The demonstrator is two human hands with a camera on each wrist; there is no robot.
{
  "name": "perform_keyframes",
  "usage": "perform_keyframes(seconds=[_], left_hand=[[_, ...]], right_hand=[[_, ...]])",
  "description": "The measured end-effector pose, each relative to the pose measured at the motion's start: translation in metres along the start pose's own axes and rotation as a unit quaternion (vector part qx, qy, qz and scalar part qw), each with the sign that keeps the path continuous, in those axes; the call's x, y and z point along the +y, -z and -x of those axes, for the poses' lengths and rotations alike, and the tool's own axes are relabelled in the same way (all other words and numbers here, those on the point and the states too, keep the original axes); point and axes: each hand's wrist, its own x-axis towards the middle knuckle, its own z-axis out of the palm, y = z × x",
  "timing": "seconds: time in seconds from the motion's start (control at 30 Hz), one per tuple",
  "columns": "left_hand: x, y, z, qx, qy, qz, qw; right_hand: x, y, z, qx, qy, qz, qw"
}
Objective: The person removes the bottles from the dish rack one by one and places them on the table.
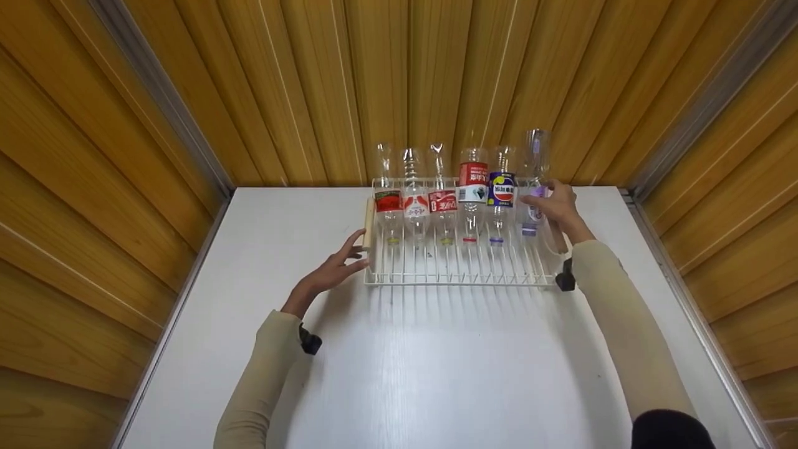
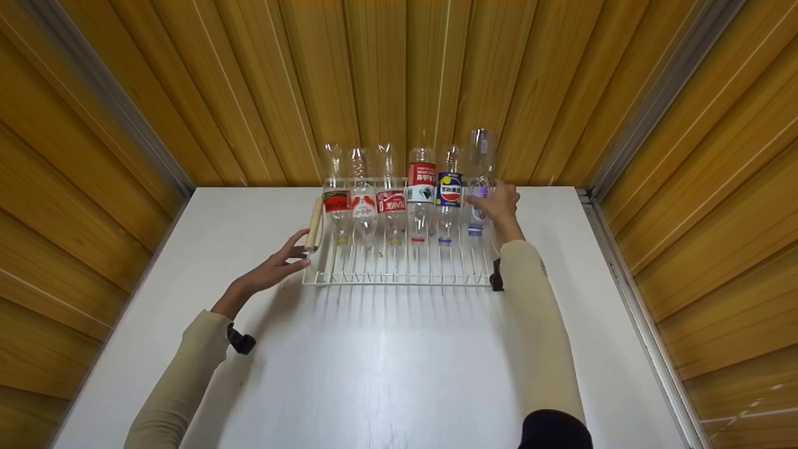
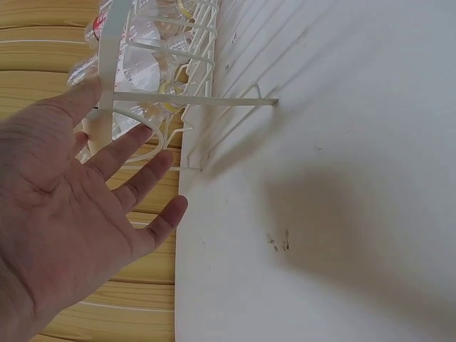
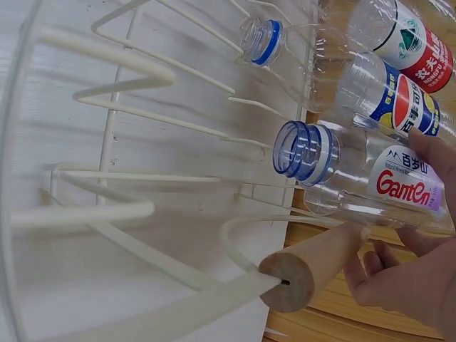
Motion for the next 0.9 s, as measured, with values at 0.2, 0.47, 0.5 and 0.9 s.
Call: perform_keyframes(seconds=[0.2, 0.47, 0.5, 0.9], left_hand=[[0.002, 0.002, -0.003, -0.003, 0.004, 0.007, 1.0], [0.004, 0.002, -0.004, -0.004, 0.003, 0.011, 0.9999], [0.004, 0.002, -0.003, -0.004, 0.002, 0.013, 0.9999], [0.007, 0.004, 0.003, -0.003, -0.001, 0.017, 0.9999]], right_hand=[[-0.005, 0.005, 0.007, -0.005, 0.019, -0.017, 1.0], [-0.013, 0.009, 0.015, -0.005, 0.054, -0.022, 0.998], [-0.014, 0.009, 0.016, -0.005, 0.059, -0.023, 0.998], [-0.036, 0.005, 0.034, -0.011, 0.13, 0.003, 0.991]])
